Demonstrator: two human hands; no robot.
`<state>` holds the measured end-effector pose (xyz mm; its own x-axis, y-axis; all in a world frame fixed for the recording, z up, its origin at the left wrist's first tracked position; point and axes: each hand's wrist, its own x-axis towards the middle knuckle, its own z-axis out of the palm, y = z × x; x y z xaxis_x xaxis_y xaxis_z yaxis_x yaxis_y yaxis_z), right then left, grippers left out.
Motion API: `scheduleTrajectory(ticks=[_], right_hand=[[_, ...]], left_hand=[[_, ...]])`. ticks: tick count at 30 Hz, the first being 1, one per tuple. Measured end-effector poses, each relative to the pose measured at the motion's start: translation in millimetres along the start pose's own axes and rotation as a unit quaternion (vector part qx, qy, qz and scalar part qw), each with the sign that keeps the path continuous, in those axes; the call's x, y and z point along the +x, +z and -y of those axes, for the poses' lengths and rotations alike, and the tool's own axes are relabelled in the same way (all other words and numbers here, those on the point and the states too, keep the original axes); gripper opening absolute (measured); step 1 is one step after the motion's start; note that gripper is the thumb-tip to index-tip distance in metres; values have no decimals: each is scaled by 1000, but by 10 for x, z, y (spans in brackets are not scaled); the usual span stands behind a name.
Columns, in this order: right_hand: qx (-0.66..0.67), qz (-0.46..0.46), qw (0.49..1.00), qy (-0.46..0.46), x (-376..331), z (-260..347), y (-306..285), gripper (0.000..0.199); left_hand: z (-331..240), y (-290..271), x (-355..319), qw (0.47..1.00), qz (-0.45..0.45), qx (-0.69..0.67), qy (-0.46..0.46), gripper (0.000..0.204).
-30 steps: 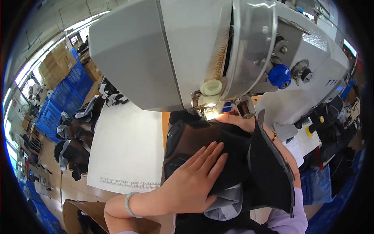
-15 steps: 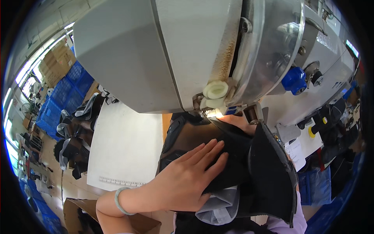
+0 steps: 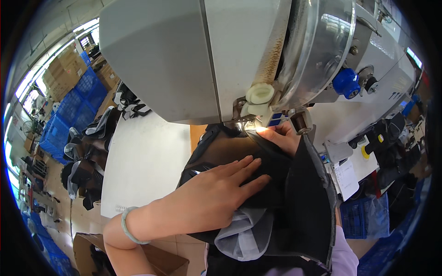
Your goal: The person stitches shoe upper components using a sewing machine, guiding and rotating the pieces under the needle, then places the stitched component aside and stitches another shoe part.
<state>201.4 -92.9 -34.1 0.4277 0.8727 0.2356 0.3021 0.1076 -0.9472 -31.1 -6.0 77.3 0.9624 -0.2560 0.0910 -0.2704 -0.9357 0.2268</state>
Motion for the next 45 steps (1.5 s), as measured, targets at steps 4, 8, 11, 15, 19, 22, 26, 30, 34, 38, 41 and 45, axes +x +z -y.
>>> scheduleTrajectory(ticks=[4,8,11,15,19,22,26,30,34,38,41,45], right_hand=[[-3,-45,998,-31,-85,65,81,16],[3,-83,996,-7,-170,103,163,17],[-108,7,989,-96,-274,59,153,37],[133,-132,977,102,-225,334,357,18],[120,-144,982,-15,-231,2,345,19],[130,-141,980,43,-217,-58,317,20],[111,-138,984,29,-224,-11,322,19],[72,-146,986,-38,-225,-29,290,19],[-35,-166,984,-61,-210,167,440,24],[-122,-214,963,-107,-217,179,429,28],[-141,-206,960,-129,-222,191,433,29],[-169,-224,953,-116,-295,235,494,23]], left_hand=[[31,-74,-5,1000,25,-19,0,69],[58,-169,-38,998,62,-30,-18,70],[124,-200,-94,998,47,-30,-2,71],[169,-180,-148,999,40,-19,5,70],[232,-282,-134,996,79,-44,4,56],[244,-263,-117,998,51,-21,36,56],[139,-248,-97,998,-1,-6,58,60],[-26,-213,-104,993,-77,-80,26,81],[-321,-133,-29,988,-97,-102,62,96],[-385,79,61,991,-61,44,113,82],[-414,157,51,987,-79,115,82,73],[-308,130,-11,984,-67,130,99,71]])
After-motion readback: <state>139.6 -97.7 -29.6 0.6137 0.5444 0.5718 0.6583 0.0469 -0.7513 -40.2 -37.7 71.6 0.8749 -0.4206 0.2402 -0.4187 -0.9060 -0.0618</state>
